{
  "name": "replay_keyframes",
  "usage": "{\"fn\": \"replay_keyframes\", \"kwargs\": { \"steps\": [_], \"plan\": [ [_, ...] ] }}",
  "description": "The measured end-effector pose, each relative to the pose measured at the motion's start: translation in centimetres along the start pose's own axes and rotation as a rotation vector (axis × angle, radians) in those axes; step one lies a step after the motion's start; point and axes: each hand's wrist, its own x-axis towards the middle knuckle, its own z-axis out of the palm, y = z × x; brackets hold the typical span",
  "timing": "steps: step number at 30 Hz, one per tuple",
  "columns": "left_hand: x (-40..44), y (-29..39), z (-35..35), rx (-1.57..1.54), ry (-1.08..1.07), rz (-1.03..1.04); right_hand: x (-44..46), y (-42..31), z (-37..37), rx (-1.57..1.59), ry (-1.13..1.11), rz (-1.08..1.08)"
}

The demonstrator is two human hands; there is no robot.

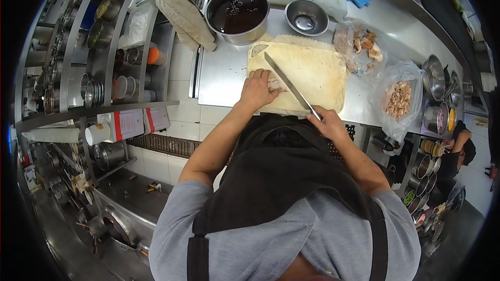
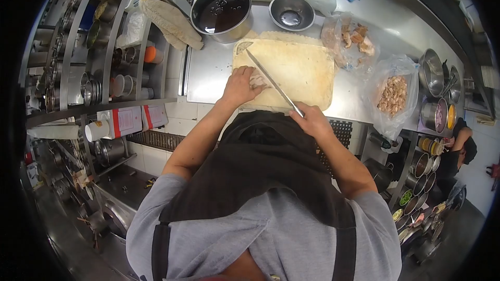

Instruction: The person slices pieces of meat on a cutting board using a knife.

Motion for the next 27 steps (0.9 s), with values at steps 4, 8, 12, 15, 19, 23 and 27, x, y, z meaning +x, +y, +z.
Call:
{"fn": "replay_keyframes", "kwargs": {
  "steps": [4, 8, 12, 15, 19, 23, 27],
  "plan": [
    [-0.1, 0.9, -0.6, 0.090, -0.039, 0.008, -0.2, 0.6, -0.1, -0.029, -0.005, 0.095],
    [-1.0, 1.3, 0.8, 0.123, -0.038, 0.044, -0.4, 0.4, 0.3, -0.059, 0.021, 0.085],
    [-0.7, 1.0, 2.6, 0.071, 0.113, -0.008, -0.4, 1.2, 1.2, -0.055, 0.057, 0.011],
    [-0.2, 0.9, 2.4, 0.063, 0.163, -0.017, -0.4, 1.1, 1.5, -0.034, 0.075, 0.019],
    [-1.0, 0.7, 1.5, 0.079, 0.160, 0.045, -0.2, 0.4, 1.3, -0.050, 0.058, -0.018],
    [-1.6, -0.5, 1.7, -0.009, 0.219, 0.100, 0.1, 0.1, 1.0, -0.107, 0.025, -0.044],
    [-1.4, -0.3, 0.2, -0.130, 0.249, 0.046, 0.2, -1.1, 0.3, -0.058, 0.032, -0.075]
  ]
}}
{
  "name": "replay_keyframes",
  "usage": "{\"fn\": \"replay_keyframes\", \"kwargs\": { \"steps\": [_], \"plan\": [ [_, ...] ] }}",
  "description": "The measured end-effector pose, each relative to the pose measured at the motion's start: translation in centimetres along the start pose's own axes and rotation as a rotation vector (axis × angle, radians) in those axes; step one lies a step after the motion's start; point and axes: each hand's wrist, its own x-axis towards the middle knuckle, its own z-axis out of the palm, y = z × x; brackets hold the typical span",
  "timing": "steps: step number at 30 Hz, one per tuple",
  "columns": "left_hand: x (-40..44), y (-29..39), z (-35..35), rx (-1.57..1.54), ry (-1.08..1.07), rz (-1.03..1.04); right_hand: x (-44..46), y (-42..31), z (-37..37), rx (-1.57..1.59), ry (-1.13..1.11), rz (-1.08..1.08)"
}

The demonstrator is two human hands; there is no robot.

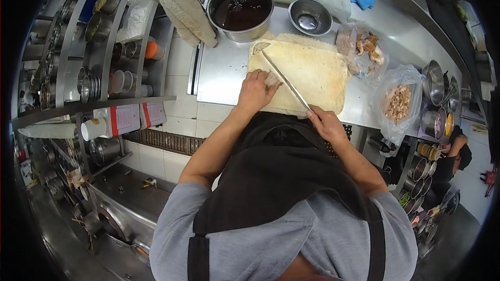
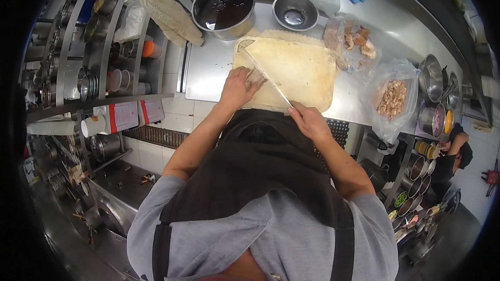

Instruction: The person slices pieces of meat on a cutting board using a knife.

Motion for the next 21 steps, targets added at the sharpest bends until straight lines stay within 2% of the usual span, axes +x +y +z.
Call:
{"fn": "replay_keyframes", "kwargs": {
  "steps": [6, 18, 20, 21],
  "plan": [
    [0.8, -1.1, 0.3, 0.035, -0.094, 0.001, 1.1, -1.6, -0.8, 0.008, -0.094, 0.012],
    [0.5, -1.1, 1.4, 0.064, -0.034, 0.053, 4.1, -1.8, 0.7, -0.048, -0.151, 0.063],
    [0.5, -1.3, 1.7, 0.063, -0.025, 0.051, 6.6, -0.7, 2.7, -0.059, -0.050, -0.110],
    [0.5, -1.3, 1.7, 0.065, -0.013, 0.054, 7.0, -1.0, 2.8, -0.054, -0.048, -0.109]
  ]
}}
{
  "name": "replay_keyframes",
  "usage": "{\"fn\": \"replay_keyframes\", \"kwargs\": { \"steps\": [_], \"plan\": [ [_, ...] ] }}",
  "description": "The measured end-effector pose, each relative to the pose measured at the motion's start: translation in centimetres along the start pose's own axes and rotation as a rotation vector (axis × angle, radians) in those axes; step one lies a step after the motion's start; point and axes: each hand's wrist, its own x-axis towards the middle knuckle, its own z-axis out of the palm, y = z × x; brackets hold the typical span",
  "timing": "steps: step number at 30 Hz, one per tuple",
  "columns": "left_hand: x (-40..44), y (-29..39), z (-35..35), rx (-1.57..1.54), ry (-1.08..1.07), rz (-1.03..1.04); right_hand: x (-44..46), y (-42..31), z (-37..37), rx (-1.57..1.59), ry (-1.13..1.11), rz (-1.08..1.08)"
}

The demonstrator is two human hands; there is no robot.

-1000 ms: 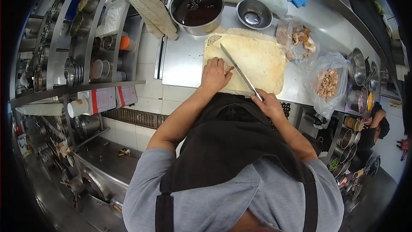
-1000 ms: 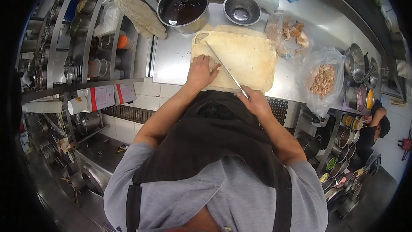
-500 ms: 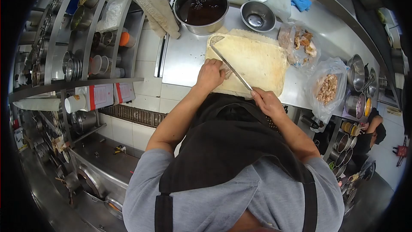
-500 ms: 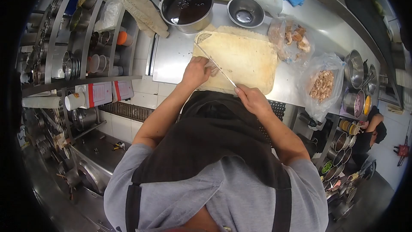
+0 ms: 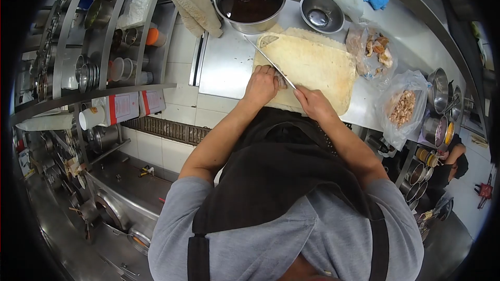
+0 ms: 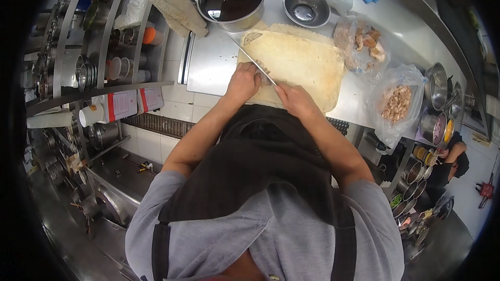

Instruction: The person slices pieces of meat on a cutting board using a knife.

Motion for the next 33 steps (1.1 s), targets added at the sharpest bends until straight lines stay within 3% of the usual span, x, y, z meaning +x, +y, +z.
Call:
{"fn": "replay_keyframes", "kwargs": {
  "steps": [12, 20, 23, 26, 33],
  "plan": [
    [-0.6, 1.1, -0.6, -0.103, 0.005, -0.043, 3.5, -1.1, 0.5, 0.014, 0.049, -0.081],
    [-2.5, 0.1, -1.7, -0.045, -0.004, -0.120, -2.9, -0.6, -3.2, 0.047, -0.073, 0.166],
    [-2.7, -0.6, -0.5, -0.061, -0.003, -0.169, -4.3, 0.6, -3.0, 0.007, -0.027, 0.096],
    [-1.9, -0.7, -0.6, -0.063, 0.037, -0.251, -5.3, 0.7, -3.0, 0.072, -0.074, 0.211],
    [-0.1, -1.5, 0.0, -0.157, 0.111, -0.313, -6.2, 1.3, -2.5, 0.110, -0.049, 0.201]
  ]
}}
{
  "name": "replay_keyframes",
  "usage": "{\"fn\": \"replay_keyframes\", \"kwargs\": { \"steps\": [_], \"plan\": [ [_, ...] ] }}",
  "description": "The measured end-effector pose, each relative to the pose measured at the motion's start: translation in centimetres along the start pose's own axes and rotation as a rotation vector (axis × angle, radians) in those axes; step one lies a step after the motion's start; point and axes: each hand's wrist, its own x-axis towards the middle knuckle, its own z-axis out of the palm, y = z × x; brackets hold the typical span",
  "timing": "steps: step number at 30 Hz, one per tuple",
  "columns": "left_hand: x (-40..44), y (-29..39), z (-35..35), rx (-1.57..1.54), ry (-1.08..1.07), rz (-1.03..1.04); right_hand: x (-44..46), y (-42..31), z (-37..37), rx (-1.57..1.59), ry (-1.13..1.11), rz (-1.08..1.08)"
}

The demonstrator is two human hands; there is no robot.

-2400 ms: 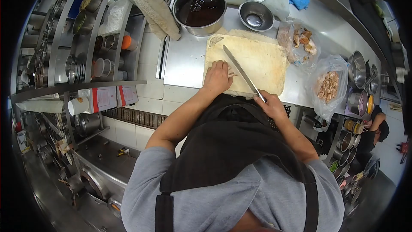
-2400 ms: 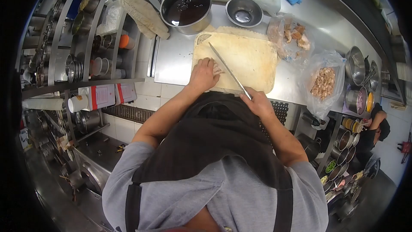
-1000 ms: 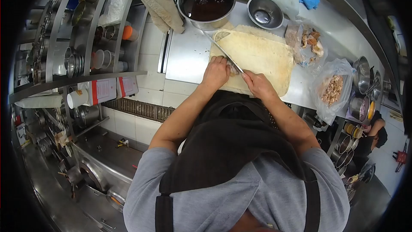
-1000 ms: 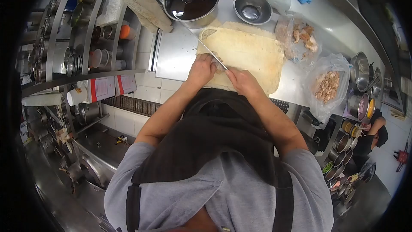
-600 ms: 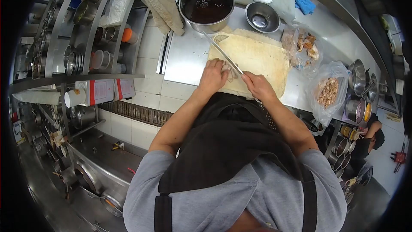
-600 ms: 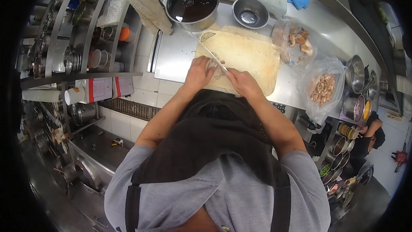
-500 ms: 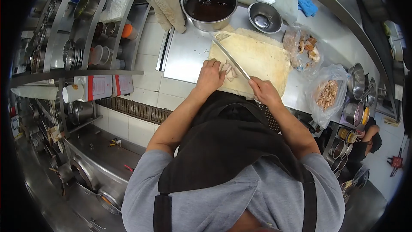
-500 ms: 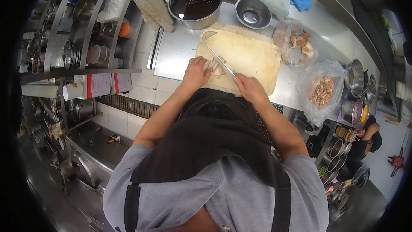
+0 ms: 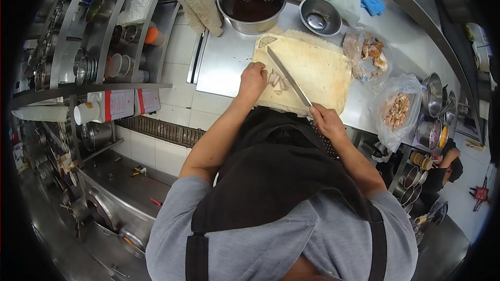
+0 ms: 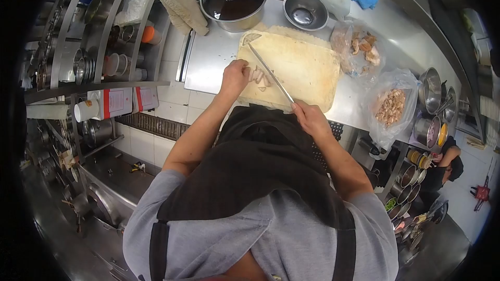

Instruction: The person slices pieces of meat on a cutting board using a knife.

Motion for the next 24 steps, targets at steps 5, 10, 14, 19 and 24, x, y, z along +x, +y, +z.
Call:
{"fn": "replay_keyframes", "kwargs": {
  "steps": [5, 10, 14, 19, 24],
  "plan": [
    [-1.1, 2.0, 0.5, 0.080, -0.050, 0.106, -0.5, -0.2, -0.1, 0.015, 0.015, 0.016],
    [-2.1, 5.2, 0.6, 0.333, -0.158, 0.129, -0.5, -0.6, -0.1, 0.018, 0.023, 0.023],
    [-1.8, 5.5, 1.1, 0.387, -0.264, 0.085, -0.5, -0.5, -0.1, 0.022, 0.036, 0.004],
    [-2.0, 2.5, 1.9, 0.240, -0.109, 0.289, -0.5, 0.3, 0.1, 0.001, 0.059, -0.031],
    [-2.3, 1.8, 0.1, 0.046, -0.054, 0.272, -1.0, 0.6, -0.1, -0.076, 0.051, -0.067]
  ]
}}
